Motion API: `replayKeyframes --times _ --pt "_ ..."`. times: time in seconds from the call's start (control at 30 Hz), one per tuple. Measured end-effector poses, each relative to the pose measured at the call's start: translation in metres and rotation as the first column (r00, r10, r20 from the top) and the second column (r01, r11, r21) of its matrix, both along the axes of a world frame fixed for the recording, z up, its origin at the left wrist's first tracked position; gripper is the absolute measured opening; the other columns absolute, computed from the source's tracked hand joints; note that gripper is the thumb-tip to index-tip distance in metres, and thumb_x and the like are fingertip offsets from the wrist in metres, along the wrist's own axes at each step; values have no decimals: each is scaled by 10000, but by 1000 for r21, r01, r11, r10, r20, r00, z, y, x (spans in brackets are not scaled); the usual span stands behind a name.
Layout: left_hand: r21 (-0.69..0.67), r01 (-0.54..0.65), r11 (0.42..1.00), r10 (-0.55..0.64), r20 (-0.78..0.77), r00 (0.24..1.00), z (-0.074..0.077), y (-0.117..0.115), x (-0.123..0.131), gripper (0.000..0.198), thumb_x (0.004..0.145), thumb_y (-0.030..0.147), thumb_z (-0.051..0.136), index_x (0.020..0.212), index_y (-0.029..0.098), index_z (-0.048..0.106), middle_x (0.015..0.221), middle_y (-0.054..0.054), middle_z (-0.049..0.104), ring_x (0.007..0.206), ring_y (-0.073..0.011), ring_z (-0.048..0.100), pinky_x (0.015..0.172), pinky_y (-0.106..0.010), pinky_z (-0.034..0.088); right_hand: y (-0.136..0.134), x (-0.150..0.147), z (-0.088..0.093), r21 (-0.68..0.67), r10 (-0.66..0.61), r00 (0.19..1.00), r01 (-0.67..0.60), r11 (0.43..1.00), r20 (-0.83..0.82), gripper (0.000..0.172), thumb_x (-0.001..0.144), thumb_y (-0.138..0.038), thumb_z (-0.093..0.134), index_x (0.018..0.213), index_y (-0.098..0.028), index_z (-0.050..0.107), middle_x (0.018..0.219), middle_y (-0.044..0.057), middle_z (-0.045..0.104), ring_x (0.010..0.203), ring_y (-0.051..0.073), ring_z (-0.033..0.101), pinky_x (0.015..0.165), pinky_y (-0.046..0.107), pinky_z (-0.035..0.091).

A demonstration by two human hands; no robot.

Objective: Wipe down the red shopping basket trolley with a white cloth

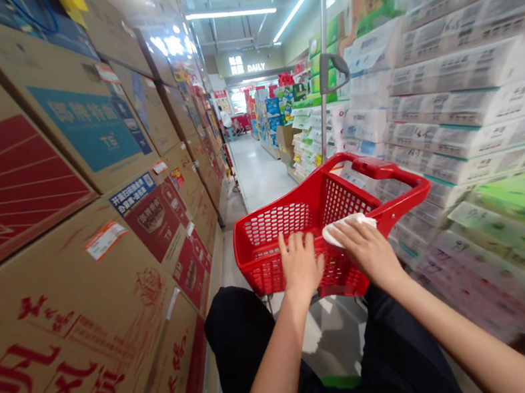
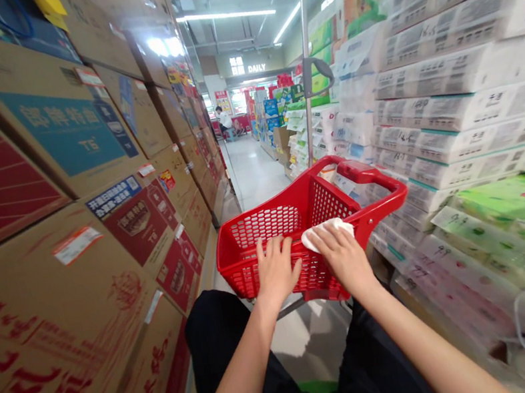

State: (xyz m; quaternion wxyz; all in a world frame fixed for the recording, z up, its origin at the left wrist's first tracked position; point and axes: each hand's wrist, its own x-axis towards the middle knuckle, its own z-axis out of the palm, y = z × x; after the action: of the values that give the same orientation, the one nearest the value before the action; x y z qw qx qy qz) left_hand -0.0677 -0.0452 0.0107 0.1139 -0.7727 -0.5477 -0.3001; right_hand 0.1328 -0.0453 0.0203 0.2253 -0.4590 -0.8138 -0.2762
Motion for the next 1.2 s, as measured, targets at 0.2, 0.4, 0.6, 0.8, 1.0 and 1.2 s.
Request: replayKeyframes --times 0.2,0.4,0.6,0.8,1.0,1.2 --pt "-117 147 982 -140 63 988 -7 12 29 645 908 340 564 1489 193 326 1207 -101 582 1107 -276 541 1043 -442 390 8 33 18 -17 41 999 -41 999 -4 486 958 -204 480 1439 -270 508 1405 56 605 1299 259 504 1103 464 357" --pt "-90 208 974 -204 48 978 -17 10 27 755 883 365 592 1539 205 256 1211 -100 553 1112 -285 511 1052 -464 378 11 75 28 49 -48 990 54 997 -131 432 979 -229 451 1400 -243 541 1375 70 615 1292 276 493 1107 481 369" --pt "-85 204 975 -202 29 979 -17 4 30 680 849 323 615 1467 207 357 1199 -98 549 1107 -288 510 1041 -475 396 -1 19 4 -26 29 999 -30 999 -36 529 957 -193 471 1482 -261 453 1429 60 574 1341 273 452 1132 476 361" --pt "-57 210 976 -209 27 977 -20 -1 26 697 866 293 590 1498 173 322 1258 -114 549 1156 -280 507 1076 -448 384 3 76 25 21 -40 995 42 999 -87 505 981 -201 434 1478 -285 463 1449 35 562 1333 266 469 1115 472 374" --pt "-63 197 978 -195 42 980 -23 -6 36 726 837 294 596 1495 164 317 1287 -128 537 1161 -309 498 1064 -481 383 5 68 14 58 -91 984 101 993 -150 477 977 -184 427 1443 -246 505 1444 44 566 1362 267 446 1141 479 359" --pt "-82 199 977 -197 34 980 -23 -10 37 739 828 290 592 1497 161 306 1251 -131 546 1140 -309 504 1062 -480 385 -3 18 -2 -50 51 998 -53 997 -49 482 971 -220 470 1452 -243 499 1409 43 600 1322 265 491 1112 450 402"
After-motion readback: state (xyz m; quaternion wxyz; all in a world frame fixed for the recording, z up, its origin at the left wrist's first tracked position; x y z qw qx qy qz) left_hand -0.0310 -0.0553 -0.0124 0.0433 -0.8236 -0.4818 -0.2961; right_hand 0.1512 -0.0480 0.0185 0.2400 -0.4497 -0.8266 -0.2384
